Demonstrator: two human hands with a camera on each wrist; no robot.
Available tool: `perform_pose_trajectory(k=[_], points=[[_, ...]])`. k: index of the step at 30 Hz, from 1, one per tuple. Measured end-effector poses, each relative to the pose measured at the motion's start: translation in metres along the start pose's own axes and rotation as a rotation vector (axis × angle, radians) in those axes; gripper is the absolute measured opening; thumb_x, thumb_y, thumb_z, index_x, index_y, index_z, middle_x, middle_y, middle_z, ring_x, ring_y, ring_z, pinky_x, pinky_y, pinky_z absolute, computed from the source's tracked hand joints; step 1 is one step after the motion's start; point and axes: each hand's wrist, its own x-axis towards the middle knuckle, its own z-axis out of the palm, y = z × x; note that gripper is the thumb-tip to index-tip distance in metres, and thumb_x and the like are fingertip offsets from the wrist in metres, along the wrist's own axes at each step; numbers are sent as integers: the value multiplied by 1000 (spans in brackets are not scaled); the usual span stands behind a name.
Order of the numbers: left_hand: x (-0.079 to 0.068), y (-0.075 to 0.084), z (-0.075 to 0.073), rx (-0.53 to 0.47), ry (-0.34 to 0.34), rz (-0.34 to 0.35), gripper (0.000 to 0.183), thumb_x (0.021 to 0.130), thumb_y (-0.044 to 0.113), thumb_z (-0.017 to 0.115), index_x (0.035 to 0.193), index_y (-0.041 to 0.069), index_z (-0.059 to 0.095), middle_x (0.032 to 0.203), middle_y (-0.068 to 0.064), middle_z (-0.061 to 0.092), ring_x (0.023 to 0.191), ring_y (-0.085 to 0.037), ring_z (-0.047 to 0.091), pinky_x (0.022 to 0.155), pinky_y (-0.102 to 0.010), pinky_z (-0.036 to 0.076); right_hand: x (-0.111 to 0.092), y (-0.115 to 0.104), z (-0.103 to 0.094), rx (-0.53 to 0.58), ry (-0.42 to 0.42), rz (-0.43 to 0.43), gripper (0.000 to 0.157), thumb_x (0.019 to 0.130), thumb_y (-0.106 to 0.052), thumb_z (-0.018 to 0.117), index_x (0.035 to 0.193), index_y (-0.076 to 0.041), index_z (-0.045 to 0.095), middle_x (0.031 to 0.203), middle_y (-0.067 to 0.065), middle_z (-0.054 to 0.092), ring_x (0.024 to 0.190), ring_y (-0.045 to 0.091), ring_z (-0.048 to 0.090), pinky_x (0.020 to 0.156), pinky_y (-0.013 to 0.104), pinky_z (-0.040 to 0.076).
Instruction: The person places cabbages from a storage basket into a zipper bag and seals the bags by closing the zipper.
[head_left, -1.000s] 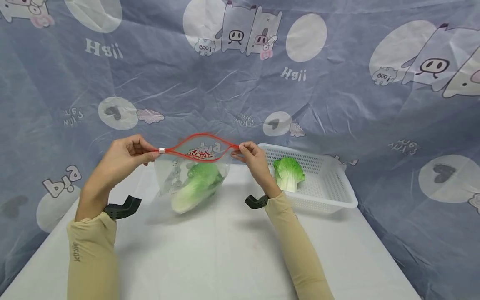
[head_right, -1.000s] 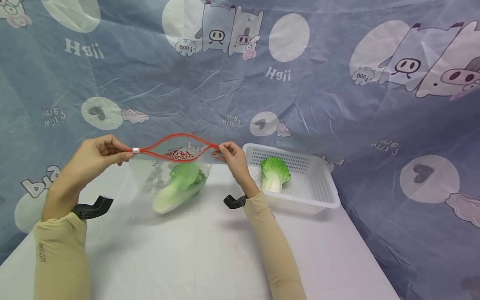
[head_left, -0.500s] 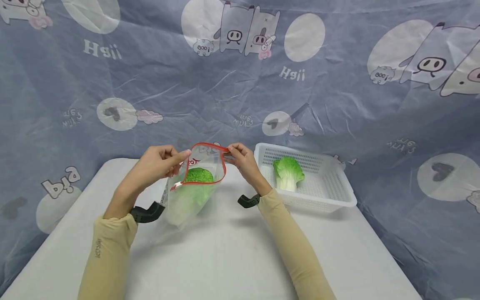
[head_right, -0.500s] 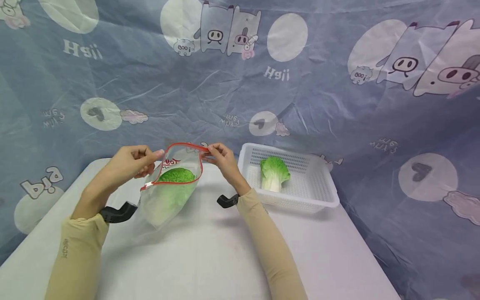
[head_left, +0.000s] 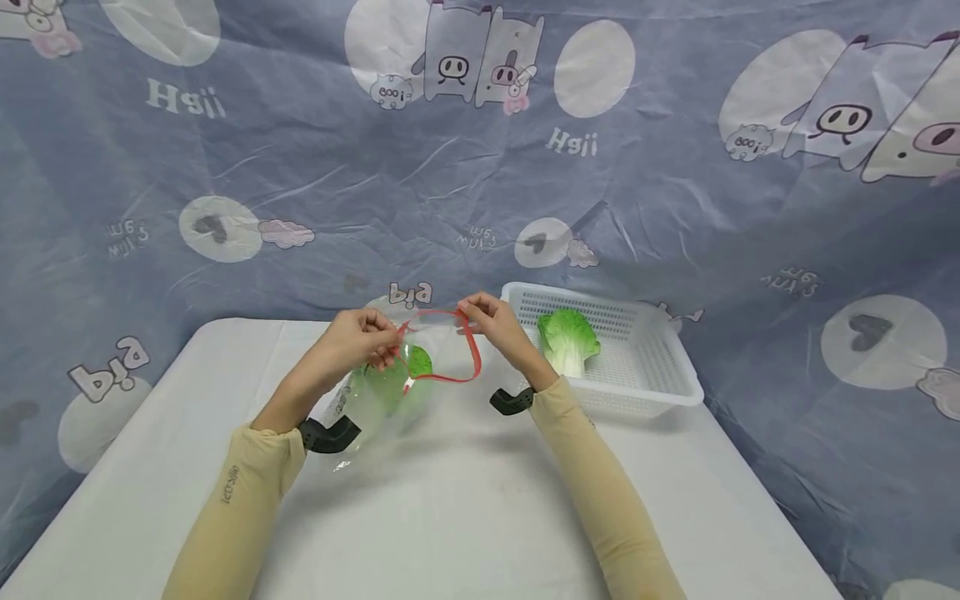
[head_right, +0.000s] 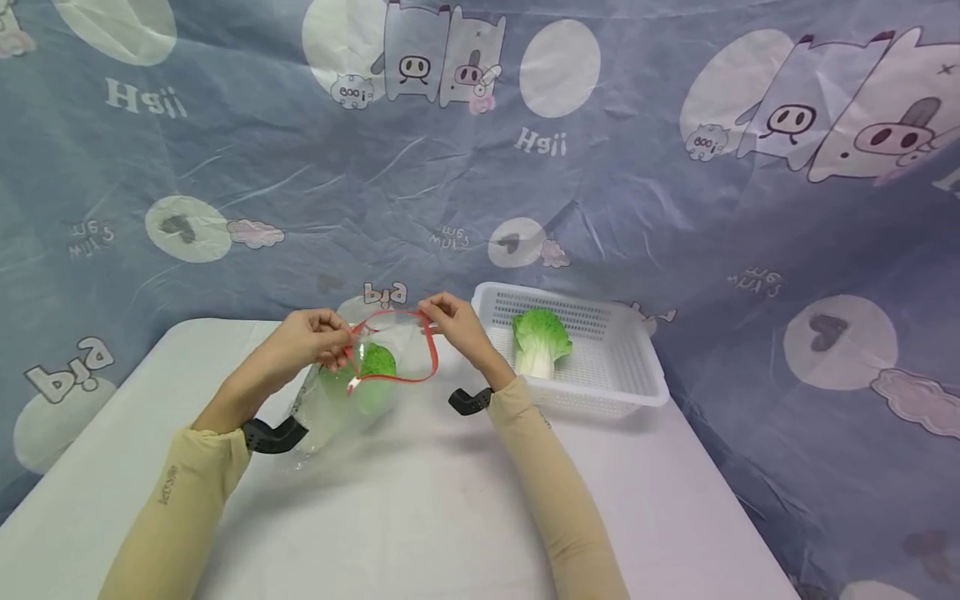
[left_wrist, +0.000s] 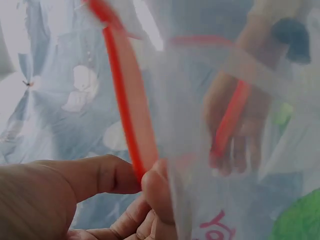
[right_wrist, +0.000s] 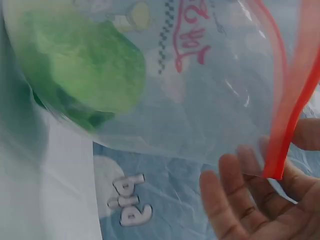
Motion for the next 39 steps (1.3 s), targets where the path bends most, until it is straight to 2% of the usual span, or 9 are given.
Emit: perform_pose_trajectory(k=[4,8,11,14,18,21,27,32,39], points=[[5,-4,18,-14,-89,-14,12,91,5,57,95,-6,57,72,-7,66,62,-16,65,64,-34,58,-8,-1,-23,-153,-16,124,45,96,-43,56,117,-4,60,116,15,62,103,30,62,86,40,56],[7,-6,31,-12,-103,-23,10,89,4,57,93,-5,59,72,-7,67,62,-18,67,63,-32,57,-15,-7,-52,-231,19,276,49,95,-43,58,121,-1,59,118,20,60,107,38,61,88,42,55],[7,-6,35,-18,-95,-18,9,89,4,58,92,-5,58,73,-11,68,61,-18,66,61,-31,57,-19,-12,-76,-322,65,406,40,94,-42,59,103,-3,61,94,11,61,92,30,62,92,43,52],[6,-6,36,-22,-90,-12,9,89,4,58,92,-5,58,72,-13,68,59,-17,66,61,-31,57,-22,-11,-99,-407,91,516,41,92,-43,62,72,-10,45,70,-3,41,74,17,49,97,45,49],[6,-5,36,-16,-91,-17,10,89,6,59,92,-4,58,70,-10,67,58,-16,65,62,-32,57,-26,-3,-126,-507,90,588,45,89,-46,63,74,-12,37,77,-1,32,74,14,41,96,44,48],[6,-5,37,-5,-96,-25,11,89,8,61,91,-3,58,69,-8,67,57,-15,64,63,-33,57,-29,5,-142,-566,83,630,44,88,-50,62,82,-14,37,81,-1,32,68,11,38,76,33,47],[6,-6,39,-7,-103,-37,10,89,8,61,90,-1,59,70,-9,67,57,-15,64,61,-31,56,-32,23,-160,-559,59,775,47,87,-49,64,89,-8,42,62,-5,27,52,9,26,58,25,37],[5,-6,39,7,-102,-41,10,89,9,62,91,0,59,69,-7,67,57,-15,64,58,-29,55,-30,38,-167,-595,31,873,69,83,-57,66,116,1,50,67,-1,41,60,12,42,55,23,39],[3,-4,38,37,-116,-44,12,90,12,64,93,1,59,70,-8,68,58,-16,65,57,-29,53,-23,51,-169,-657,-12,935,57,81,-59,67,100,-7,54,83,4,54,71,15,53,61,25,47]])
